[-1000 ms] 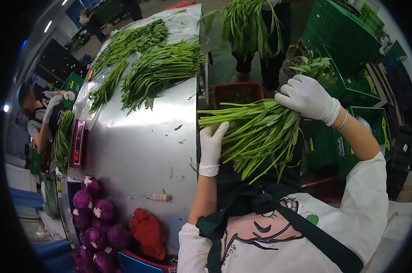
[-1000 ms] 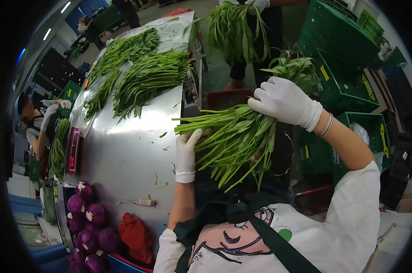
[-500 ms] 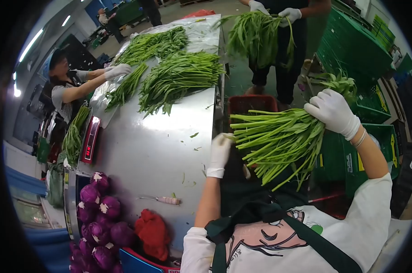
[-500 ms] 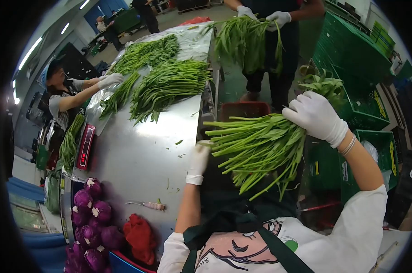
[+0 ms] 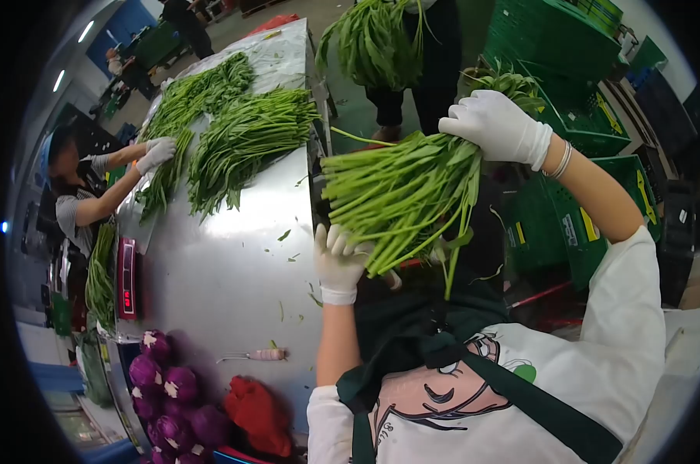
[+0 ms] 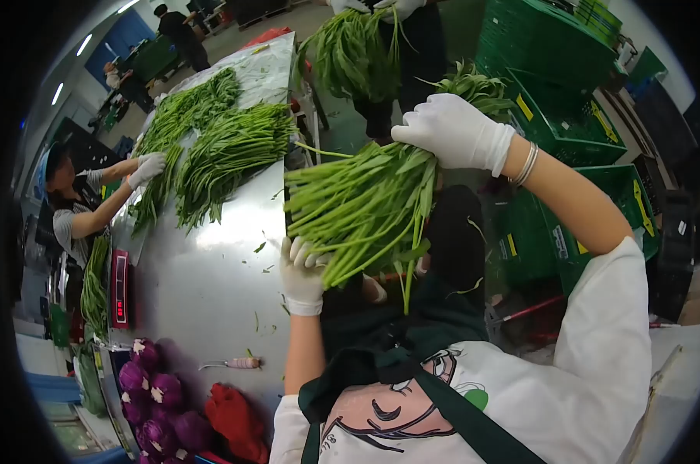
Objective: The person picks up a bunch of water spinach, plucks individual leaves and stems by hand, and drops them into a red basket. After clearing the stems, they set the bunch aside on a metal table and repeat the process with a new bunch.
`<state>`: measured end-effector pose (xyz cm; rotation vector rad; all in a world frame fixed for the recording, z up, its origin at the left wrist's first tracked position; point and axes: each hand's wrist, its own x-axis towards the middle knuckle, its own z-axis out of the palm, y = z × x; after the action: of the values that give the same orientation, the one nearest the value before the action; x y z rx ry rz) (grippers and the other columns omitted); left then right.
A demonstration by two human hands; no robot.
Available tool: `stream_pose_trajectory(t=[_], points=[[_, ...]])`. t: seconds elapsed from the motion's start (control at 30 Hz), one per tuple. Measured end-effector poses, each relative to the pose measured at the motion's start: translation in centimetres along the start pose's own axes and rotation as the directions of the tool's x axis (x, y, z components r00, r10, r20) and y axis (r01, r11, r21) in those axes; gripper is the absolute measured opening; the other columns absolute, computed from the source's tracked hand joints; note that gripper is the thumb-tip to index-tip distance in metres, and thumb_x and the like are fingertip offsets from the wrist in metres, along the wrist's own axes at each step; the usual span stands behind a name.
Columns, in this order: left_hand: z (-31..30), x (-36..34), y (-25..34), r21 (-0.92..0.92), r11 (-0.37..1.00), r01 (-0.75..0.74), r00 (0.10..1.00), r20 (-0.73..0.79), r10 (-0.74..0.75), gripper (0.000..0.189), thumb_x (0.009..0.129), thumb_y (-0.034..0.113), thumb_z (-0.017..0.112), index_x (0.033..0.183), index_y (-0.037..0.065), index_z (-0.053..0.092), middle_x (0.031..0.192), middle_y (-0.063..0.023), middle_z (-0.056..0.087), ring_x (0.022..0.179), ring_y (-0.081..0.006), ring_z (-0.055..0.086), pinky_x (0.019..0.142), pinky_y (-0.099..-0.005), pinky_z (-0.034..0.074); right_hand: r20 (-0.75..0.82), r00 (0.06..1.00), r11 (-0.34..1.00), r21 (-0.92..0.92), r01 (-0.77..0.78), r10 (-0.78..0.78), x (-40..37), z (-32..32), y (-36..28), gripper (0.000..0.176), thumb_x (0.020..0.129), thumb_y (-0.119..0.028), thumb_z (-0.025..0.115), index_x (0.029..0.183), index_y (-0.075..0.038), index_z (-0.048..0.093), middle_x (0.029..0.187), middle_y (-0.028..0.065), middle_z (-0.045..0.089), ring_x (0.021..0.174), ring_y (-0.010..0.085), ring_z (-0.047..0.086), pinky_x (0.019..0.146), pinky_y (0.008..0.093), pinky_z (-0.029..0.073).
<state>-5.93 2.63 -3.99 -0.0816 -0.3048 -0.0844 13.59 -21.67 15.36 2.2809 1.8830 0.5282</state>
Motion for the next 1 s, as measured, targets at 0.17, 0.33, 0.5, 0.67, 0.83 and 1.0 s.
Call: stream_pose_trajectory(t=[0.17,0.33,0.5,0.67,0.83,1.0], points=[[0.1,-2.2,0.9,0.344,0.938,-0.039,0.906,-0.384,0.178,0.034,0.097,0.037,0.039,0.074,0.013,0.044,0.067,0.0016,0.041,0.062,-0.0121,0.038,0.071,-0.0307,0.037,0.101,0.993,0.998,-0.036,-0.050,0.054,-0.1,0.0,1.1,0.033,0.061,-0.009,0.068,0.091,-0.010,0.055,0.074,0.0075,0.056,0.073,0.0282,0.059,0.065,0.0381,0.047],[3.6,-0.3,-1.3,0.991,0.127,0.028,0.743,-0.106,0.661,0.012,0.091,0.015,0.055,0.098,0.005,0.056,0.088,-0.0034,0.056,0.077,-0.0130,0.054,0.074,-0.0280,0.044,0.317,0.943,0.994,-0.004,-0.106,0.102,1.2,-1.5,0.1,0.027,0.060,-0.006,0.067,0.086,-0.008,0.057,0.072,0.0095,0.059,0.075,0.0300,0.061,0.066,0.0396,0.049],[7.3,2.4,-3.0,0.767,-0.621,-0.162,0.892,0.383,0.241,0.015,0.079,-0.004,0.062,0.092,0.002,0.065,0.095,-0.0113,0.066,0.088,-0.0238,0.063,0.079,-0.0298,0.049,0.419,0.907,0.991,0.103,-0.086,0.035,1.6,-2.5,0.0,0.030,0.058,-0.005,0.065,0.088,-0.006,0.059,0.073,0.0108,0.060,0.078,0.0318,0.061,0.067,0.0402,0.050],[7.5,3.2,-3.9,0.779,-0.593,-0.203,0.976,0.212,-0.055,0.033,0.077,-0.002,0.062,0.110,0.000,0.061,0.106,-0.0136,0.065,0.095,-0.0224,0.064,0.083,-0.0301,0.049,0.440,0.896,0.991,0.130,-0.008,-0.050,2.1,-3.4,-0.1,0.032,0.059,-0.007,0.065,0.090,-0.007,0.060,0.073,0.0107,0.061,0.075,0.0321,0.061,0.068,0.0406,0.050],[7.6,3.4,-4.2,0.976,-0.200,0.083,0.994,-0.066,0.086,0.039,0.086,0.010,0.059,0.122,-0.003,0.051,0.108,-0.0106,0.062,0.093,-0.0149,0.060,0.085,-0.0268,0.046,0.408,0.912,0.994,0.110,-0.001,-0.044,2.3,-3.8,0.0,0.032,0.058,-0.010,0.066,0.090,-0.007,0.061,0.072,0.0109,0.062,0.075,0.0322,0.061,0.067,0.0408,0.050],[7.8,3.7,-3.7,0.901,-0.434,-0.015,0.998,0.037,0.043,0.023,0.084,0.004,0.061,0.106,-0.001,0.062,0.104,-0.0096,0.064,0.087,-0.0153,0.062,0.082,-0.0264,0.047,0.507,0.861,0.985,0.162,-0.051,-0.039,2.3,-3.7,0.0,0.036,0.058,-0.012,0.068,0.094,-0.008,0.062,0.077,0.0113,0.064,0.079,0.0319,0.063,0.069,0.0406,0.050]])
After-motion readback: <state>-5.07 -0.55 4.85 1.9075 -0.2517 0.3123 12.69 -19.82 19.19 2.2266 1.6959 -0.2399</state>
